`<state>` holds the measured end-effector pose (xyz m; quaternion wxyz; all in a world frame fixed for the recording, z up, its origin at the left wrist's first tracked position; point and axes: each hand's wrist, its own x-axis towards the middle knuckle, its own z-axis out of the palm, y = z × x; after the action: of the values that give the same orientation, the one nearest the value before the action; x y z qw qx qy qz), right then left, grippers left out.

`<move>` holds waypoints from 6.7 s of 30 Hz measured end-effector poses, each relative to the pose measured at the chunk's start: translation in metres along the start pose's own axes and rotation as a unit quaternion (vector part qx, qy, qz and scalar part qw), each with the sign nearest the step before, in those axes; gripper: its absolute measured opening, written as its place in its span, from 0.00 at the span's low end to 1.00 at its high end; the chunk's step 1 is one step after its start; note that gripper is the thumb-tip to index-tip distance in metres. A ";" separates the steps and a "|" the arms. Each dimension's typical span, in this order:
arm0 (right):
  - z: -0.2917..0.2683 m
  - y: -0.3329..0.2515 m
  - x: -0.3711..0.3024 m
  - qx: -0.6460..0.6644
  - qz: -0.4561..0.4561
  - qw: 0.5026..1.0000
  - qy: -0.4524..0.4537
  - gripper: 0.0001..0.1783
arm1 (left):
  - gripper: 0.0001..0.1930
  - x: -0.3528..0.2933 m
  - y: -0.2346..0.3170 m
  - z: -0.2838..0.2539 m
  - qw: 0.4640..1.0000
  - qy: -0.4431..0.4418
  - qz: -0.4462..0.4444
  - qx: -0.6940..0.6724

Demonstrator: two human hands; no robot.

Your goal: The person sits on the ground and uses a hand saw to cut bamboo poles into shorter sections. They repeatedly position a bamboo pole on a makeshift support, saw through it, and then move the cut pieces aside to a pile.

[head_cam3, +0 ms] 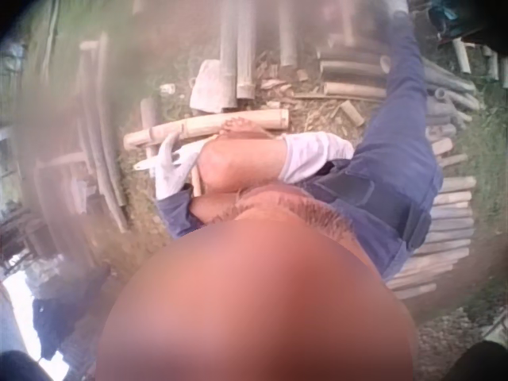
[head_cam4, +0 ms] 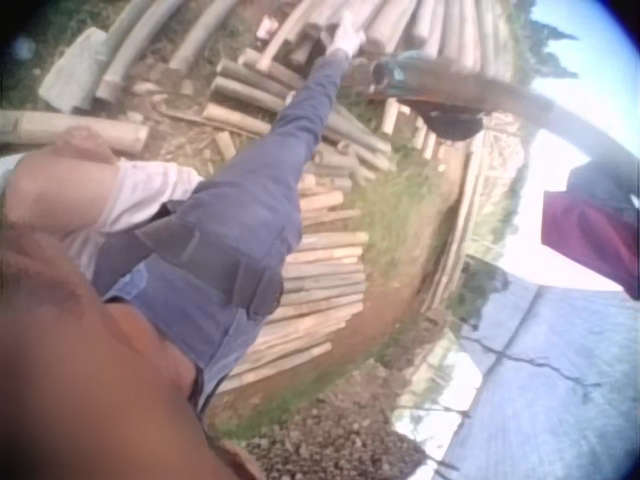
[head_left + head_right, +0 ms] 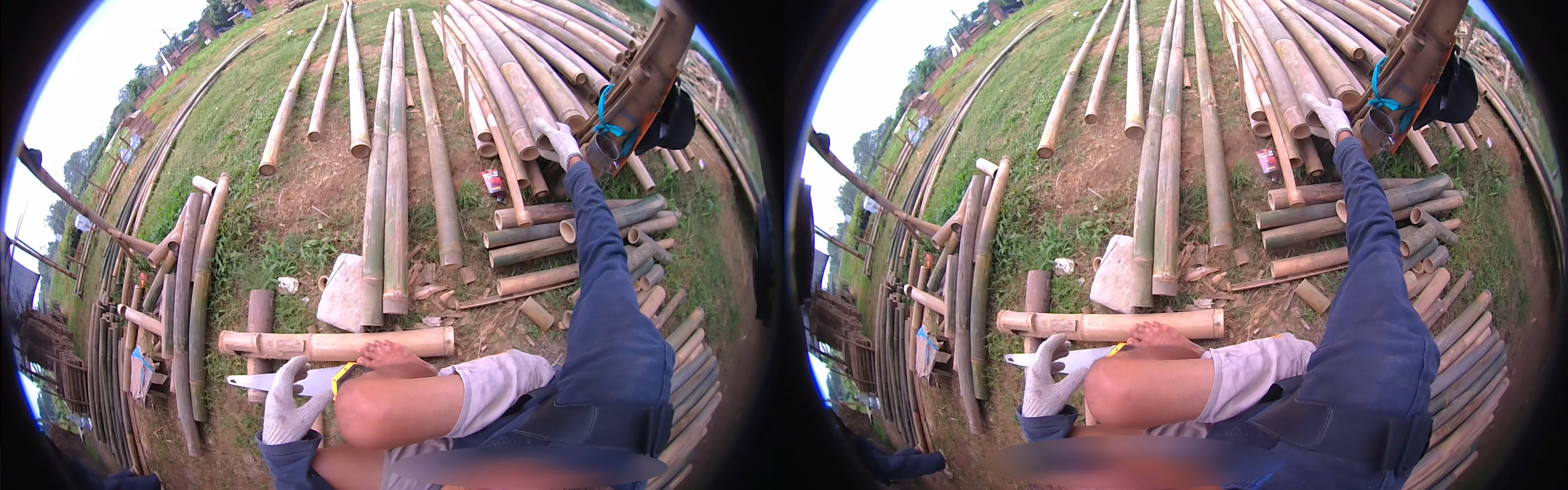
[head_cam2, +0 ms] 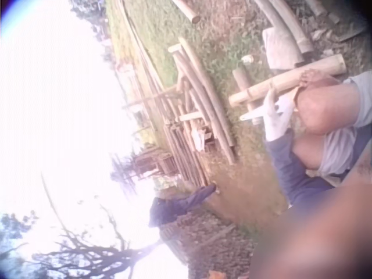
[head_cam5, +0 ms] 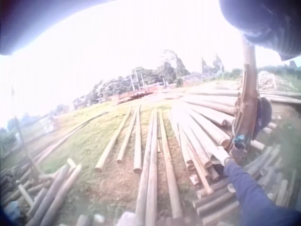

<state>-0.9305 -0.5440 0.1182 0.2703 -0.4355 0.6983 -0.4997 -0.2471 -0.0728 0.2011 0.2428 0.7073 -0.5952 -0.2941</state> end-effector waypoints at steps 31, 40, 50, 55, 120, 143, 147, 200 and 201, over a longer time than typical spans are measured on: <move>0.103 -0.020 -0.069 -0.586 -0.329 0.738 0.062 0.34 | 0.37 -0.018 -0.024 -0.003 0.994 -0.104 0.000 0.042; 0.147 0.057 -0.195 -0.374 -0.436 0.817 -0.042 0.36 | 0.35 -0.022 -0.019 -0.003 0.996 -0.058 -0.021 0.060; 0.213 0.134 -0.351 -0.300 -0.388 0.846 -0.211 0.36 | 0.36 -0.005 -0.016 0.004 0.994 -0.075 -0.054 0.055; 0.257 0.129 -0.279 -0.195 -0.194 0.953 -0.128 0.38 | 0.35 0.001 -0.018 0.005 0.990 -0.107 -0.070 0.064; 0.294 0.151 -0.267 -0.184 -0.132 0.971 -0.080 0.48 | 0.39 0.214 -0.093 -0.076 0.896 0.187 -0.021 0.403; 0.298 0.180 -0.227 -0.304 -0.245 0.916 -0.094 0.46 | 0.56 0.171 -0.250 0.033 0.882 0.318 -0.060 0.342; 0.303 0.186 -0.225 -0.329 -0.251 0.908 -0.071 0.43 | 0.46 0.184 -0.274 0.016 0.909 0.285 -0.141 0.270; 0.293 0.164 -0.258 -0.225 -0.177 0.952 -0.106 0.51 | 0.39 -0.009 -0.259 0.063 0.955 0.148 -0.192 0.169; 0.294 0.163 -0.258 -0.222 -0.193 0.951 -0.096 0.51 | 0.38 -0.026 -0.267 0.055 0.952 0.162 -0.197 0.172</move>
<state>-0.6244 -0.4334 -0.1527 0.1310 -0.6564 0.6652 -0.3309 -0.1026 -0.0005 -0.0201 0.1480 0.8796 -0.4384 -0.1108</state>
